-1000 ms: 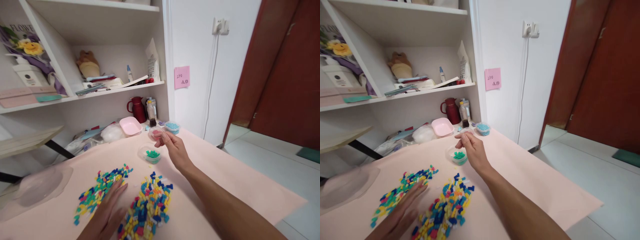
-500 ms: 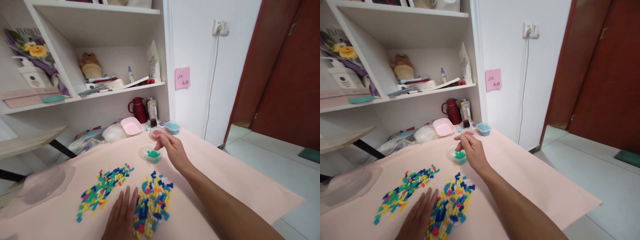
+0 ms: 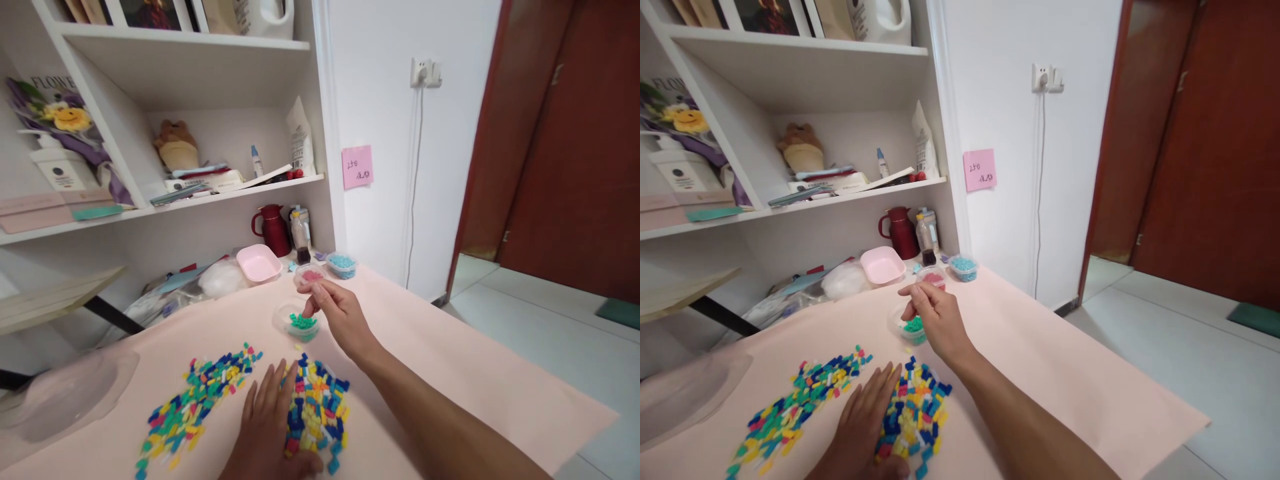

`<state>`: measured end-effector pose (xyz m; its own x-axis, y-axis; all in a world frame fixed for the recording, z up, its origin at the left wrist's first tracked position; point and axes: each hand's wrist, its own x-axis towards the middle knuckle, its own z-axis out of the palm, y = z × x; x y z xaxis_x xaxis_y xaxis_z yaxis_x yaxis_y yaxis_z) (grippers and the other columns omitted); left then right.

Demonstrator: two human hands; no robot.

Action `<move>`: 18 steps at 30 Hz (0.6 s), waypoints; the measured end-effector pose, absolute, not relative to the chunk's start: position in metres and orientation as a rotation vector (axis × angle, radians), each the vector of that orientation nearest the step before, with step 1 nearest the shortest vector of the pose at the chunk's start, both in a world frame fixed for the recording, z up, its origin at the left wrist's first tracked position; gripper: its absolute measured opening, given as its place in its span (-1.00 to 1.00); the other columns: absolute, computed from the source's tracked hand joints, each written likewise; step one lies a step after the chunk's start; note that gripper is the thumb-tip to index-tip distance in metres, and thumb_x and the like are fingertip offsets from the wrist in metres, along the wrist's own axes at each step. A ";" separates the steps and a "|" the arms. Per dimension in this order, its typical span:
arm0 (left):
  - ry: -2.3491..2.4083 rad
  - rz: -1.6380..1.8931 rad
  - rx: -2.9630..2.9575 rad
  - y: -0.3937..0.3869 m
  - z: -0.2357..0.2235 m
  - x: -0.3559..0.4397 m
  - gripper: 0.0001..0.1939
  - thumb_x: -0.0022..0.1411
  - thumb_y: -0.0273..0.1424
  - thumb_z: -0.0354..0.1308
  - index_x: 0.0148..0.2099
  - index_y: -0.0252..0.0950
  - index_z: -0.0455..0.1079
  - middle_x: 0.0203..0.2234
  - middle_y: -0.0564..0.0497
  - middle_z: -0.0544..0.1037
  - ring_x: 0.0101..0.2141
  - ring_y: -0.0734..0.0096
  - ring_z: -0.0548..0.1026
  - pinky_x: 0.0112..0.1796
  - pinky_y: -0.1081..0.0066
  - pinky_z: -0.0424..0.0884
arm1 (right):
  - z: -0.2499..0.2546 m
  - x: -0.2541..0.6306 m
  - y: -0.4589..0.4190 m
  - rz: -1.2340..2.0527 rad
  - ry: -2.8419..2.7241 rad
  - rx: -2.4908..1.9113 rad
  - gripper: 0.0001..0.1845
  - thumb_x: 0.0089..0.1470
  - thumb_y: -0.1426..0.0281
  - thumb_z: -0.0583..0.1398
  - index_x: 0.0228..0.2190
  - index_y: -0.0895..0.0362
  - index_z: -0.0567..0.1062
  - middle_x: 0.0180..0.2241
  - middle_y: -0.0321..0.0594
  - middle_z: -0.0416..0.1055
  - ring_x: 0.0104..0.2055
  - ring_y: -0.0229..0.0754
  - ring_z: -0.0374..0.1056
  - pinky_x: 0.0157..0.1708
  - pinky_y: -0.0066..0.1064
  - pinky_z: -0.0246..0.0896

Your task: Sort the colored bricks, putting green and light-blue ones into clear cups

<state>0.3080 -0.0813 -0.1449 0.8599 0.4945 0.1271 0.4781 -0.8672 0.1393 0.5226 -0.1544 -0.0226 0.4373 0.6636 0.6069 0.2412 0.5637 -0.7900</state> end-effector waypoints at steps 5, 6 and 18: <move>0.496 0.303 2.935 -0.087 -0.137 0.327 -0.08 0.23 0.09 0.01 0.46 -0.12 -0.27 0.40 -0.14 -0.04 0.36 -0.10 -0.08 0.23 -0.16 0.08 | -0.021 0.522 -0.156 0.334 -1.125 -0.977 -0.60 0.29 0.13 0.08 -0.22 0.15 0.57 -0.54 -0.28 0.45 -0.44 -0.23 0.37 -0.34 -0.39 0.29; 0.460 0.332 2.923 -0.088 -0.137 0.331 -0.14 0.25 0.07 -0.02 0.45 -0.09 -0.23 0.40 -0.10 -0.02 0.36 -0.07 -0.07 0.24 -0.13 0.09 | -0.021 0.522 -0.156 0.335 -1.125 -0.978 -0.61 0.29 0.13 0.07 -0.23 0.15 0.56 -0.54 -0.28 0.45 -0.44 -0.23 0.37 -0.34 -0.40 0.29; 0.828 0.572 2.493 -0.068 -0.124 0.350 -0.39 0.37 -0.08 -0.17 0.33 -0.25 0.20 0.32 -0.13 0.23 0.34 0.10 0.06 0.29 -0.05 0.02 | -0.014 0.524 -0.162 0.316 -1.110 -0.974 -0.63 0.30 0.17 0.07 -0.26 0.15 0.55 -0.54 -0.28 0.46 -0.44 -0.24 0.38 -0.36 -0.40 0.30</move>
<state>0.3496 -0.0683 -0.1243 0.7341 0.6352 0.2401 0.4490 -0.7193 0.5301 0.5242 -0.1617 -0.0144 0.4509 0.6545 0.6070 0.2362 0.5683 -0.7882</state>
